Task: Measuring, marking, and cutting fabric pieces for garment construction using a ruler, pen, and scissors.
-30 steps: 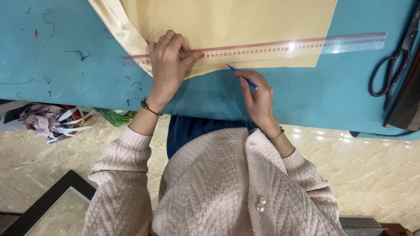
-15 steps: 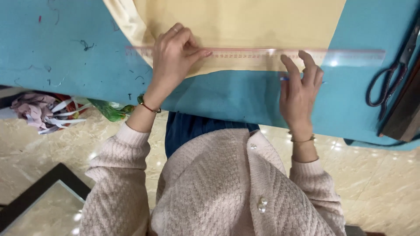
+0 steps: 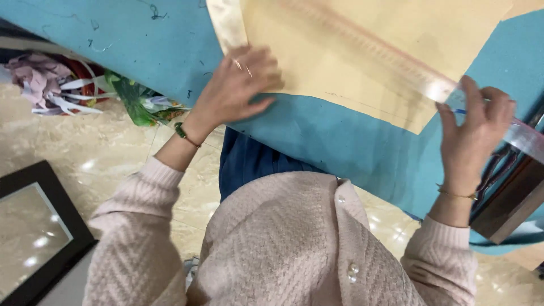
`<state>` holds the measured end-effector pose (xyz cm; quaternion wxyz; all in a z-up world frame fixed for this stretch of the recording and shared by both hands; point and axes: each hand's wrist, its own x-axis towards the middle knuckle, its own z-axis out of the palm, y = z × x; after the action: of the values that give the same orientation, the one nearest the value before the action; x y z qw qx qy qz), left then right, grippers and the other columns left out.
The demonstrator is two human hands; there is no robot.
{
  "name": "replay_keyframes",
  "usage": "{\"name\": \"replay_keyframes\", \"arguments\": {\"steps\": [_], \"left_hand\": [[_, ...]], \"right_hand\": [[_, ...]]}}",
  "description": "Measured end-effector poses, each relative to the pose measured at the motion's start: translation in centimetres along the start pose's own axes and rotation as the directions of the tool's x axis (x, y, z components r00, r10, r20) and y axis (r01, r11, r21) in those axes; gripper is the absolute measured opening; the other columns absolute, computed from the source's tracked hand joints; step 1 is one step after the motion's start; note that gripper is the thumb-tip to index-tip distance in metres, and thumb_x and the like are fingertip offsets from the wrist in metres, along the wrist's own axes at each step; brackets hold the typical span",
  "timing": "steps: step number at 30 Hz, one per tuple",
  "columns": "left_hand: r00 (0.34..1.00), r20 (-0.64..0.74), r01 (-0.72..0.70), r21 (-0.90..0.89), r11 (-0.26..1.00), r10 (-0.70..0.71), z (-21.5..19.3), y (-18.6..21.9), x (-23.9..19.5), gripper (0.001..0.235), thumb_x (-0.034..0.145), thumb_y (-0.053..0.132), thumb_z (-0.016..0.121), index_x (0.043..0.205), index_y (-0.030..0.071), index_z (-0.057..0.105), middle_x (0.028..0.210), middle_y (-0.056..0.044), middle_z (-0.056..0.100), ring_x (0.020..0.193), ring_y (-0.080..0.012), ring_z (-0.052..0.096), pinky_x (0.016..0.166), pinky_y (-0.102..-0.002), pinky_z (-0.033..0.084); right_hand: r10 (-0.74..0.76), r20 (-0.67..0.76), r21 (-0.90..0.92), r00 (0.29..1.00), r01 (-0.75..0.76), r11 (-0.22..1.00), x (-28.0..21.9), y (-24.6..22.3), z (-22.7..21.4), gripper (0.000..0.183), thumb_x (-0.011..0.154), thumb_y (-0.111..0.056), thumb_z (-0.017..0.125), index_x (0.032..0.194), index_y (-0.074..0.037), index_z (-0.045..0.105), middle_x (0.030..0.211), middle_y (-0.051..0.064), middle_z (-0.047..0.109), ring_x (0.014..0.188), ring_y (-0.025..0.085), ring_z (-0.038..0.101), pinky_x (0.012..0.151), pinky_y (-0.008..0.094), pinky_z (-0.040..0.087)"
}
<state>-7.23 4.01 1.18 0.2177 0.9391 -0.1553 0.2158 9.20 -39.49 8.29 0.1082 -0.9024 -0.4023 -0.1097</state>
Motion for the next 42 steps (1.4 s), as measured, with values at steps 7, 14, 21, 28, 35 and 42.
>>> {"name": "replay_keyframes", "arguments": {"steps": [7, 14, 21, 28, 35, 42], "left_hand": [[0.962, 0.254, -0.177, 0.3, 0.937, 0.1, -3.1, -1.3, -1.7, 0.018, 0.085, 0.019, 0.074, 0.103, 0.022, 0.069, 0.096, 0.004, 0.066, 0.103, -0.0185, 0.061, 0.111, -0.04, 0.045], [0.984, 0.107, 0.16, -0.205, 0.966, -0.14, -4.4, 0.5, -2.0, 0.009, 0.088, 0.016, 0.066, 0.082, 0.009, 0.066, 0.098, -0.006, 0.066, 0.114, -0.0292, 0.062, 0.117, -0.052, 0.039], [0.959, 0.283, -0.026, 0.196, 0.98, -0.031, -4.3, 1.5, -3.5, 0.031, 0.083, 0.026, 0.075, 0.112, 0.018, 0.068, 0.107, -0.002, 0.067, 0.106, -0.023, 0.065, 0.113, -0.045, 0.042], [0.965, 0.262, -0.159, 0.485, 0.86, 0.03, -4.3, 1.8, -3.3, 0.008, 0.095, 0.014, 0.073, 0.097, 0.019, 0.068, 0.129, 0.004, 0.064, 0.112, -0.0159, 0.06, 0.09, -0.032, 0.048], [0.97, 0.101, 0.224, -0.024, 0.974, -0.221, -3.7, 0.3, -0.4, 0.014, 0.094, 0.001, 0.076, 0.105, 0.008, 0.071, 0.12, -0.004, 0.076, 0.129, -0.0334, 0.059, 0.105, -0.048, 0.036], [0.861, -0.172, 0.377, -0.416, 0.828, -0.478, 0.5, -6.2, 9.2, 0.012, 0.098, -0.008, 0.061, 0.102, 0.0, 0.069, 0.099, -0.011, 0.069, 0.094, -0.0248, 0.067, 0.081, -0.037, 0.053]], "right_hand": [[0.065, -0.031, 0.033, 0.997, -0.064, 0.997, -1.7, 4.0, -0.1, 0.044, 0.104, 0.008, 0.094, 0.14, 0.018, 0.072, 0.116, 0.026, 0.049, 0.101, 0.042, 0.051, 0.093, 0.054, 0.043], [0.154, -0.015, 0.131, 0.988, -0.15, 0.98, -5.4, 6.6, -0.8, 0.04, 0.107, 0.012, 0.086, 0.141, 0.019, 0.067, 0.12, 0.027, 0.048, 0.107, 0.041, 0.05, 0.091, 0.051, 0.048], [0.251, -0.105, -0.008, 0.962, -0.253, 0.967, -10.1, 11.8, -0.5, 0.042, 0.099, 0.011, 0.094, 0.132, 0.021, 0.07, 0.118, 0.028, 0.052, 0.096, 0.043, 0.059, 0.084, 0.052, 0.052], [0.315, -0.226, -0.25, 0.922, -0.367, 0.896, -13.8, 19.0, 1.4, 0.041, 0.093, -0.007, 0.095, 0.125, 0.009, 0.075, 0.11, 0.029, 0.068, 0.093, 0.045, 0.06, 0.074, 0.052, 0.044], [0.343, -0.173, -0.072, 0.923, -0.359, 0.93, -8.9, 12.9, 1.6, 0.06, 0.094, -0.002, 0.086, 0.145, 0.015, 0.06, 0.127, 0.037, 0.048, 0.113, 0.054, 0.047, 0.093, 0.064, 0.041], [-0.051, 0.216, 0.334, 0.975, -0.024, 0.942, -1.8, -0.8, 2.9, 0.067, 0.092, -0.03, 0.08, 0.148, -0.004, 0.055, 0.145, 0.019, 0.059, 0.131, 0.036, 0.055, 0.108, 0.046, 0.04]]}}
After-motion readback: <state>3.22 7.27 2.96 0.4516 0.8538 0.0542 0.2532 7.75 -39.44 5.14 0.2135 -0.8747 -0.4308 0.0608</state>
